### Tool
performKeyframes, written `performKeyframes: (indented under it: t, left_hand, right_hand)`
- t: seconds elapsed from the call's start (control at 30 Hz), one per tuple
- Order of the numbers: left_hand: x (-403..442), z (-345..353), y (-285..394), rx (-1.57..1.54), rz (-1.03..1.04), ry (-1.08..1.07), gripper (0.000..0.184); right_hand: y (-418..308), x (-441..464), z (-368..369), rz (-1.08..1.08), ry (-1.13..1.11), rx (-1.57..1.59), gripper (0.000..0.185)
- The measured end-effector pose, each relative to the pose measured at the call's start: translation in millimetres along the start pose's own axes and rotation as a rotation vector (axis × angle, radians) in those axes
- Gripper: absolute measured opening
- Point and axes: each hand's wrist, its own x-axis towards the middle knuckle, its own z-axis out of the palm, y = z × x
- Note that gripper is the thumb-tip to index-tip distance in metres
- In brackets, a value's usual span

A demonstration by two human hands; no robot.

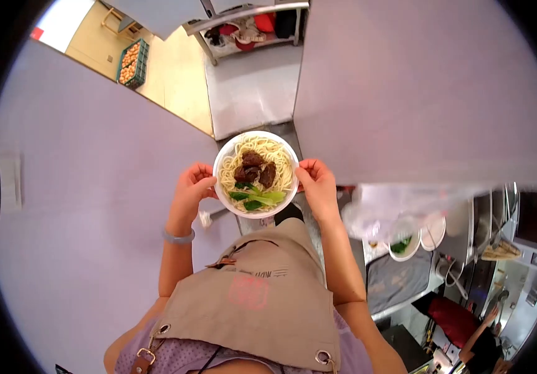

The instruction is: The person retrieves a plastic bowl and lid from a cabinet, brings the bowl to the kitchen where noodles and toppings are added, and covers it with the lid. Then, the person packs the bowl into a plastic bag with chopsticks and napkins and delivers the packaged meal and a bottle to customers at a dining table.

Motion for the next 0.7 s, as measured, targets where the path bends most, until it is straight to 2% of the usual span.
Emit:
performKeyframes:
  t: [0.13, 0.2, 0.27, 0.37, 0.4, 0.47, 0.6, 0.63, 0.7]
  left_hand:
    - [90.0, -28.0, 28.5, 0.009, 0.022, 0.009, 0.013]
    - [93.3, -14.4, 20.4, -0.028, -0.005, 0.084, 0.013]
    - [118.0, -10.9, 27.0, -0.030, -0.011, 0.071, 0.011]
    - [163.8, 4.1, 65.1, 0.000, -0.032, 0.042, 0.008]
    - [133.5, 10.4, 67.5, 0.023, -0.058, 0.019, 0.008]
    - [181.7, 19.0, 96.8, 0.120, -0.037, 0.017, 0.008]
    - [282.2, 52.0, 151.3, 0.365, -0.048, -0.153, 0.010]
    - [195.7, 13.9, 90.3, 0.456, 0.020, -0.288, 0.011]
    - [281.3, 28.3, 110.5, 0.587, 0.097, -0.404, 0.011]
  right_hand:
    - [-19.8, 101.0, 37.2, 0.008, -0.010, -0.020, 0.011]
    - [-14.7, 108.8, 31.0, 0.003, 0.015, -0.007, 0.010]
    - [-15.5, 130.0, 29.6, -0.016, 0.026, 0.021, 0.010]
    - [-48.6, 163.8, 26.2, -0.010, 0.033, 0.015, 0.009]
    - [-46.6, 122.3, 20.0, 0.009, 0.065, 0.035, 0.009]
    - [-70.4, 158.0, 23.0, -0.033, 0.080, 0.086, 0.010]
    - [-116.7, 209.8, 15.9, 0.057, 0.117, 0.061, 0.007]
    - [-51.6, 87.5, 35.9, 0.034, 0.191, 0.087, 0.007]
    - [-67.1, 130.9, 43.6, 0.064, 0.206, 0.129, 0.007]
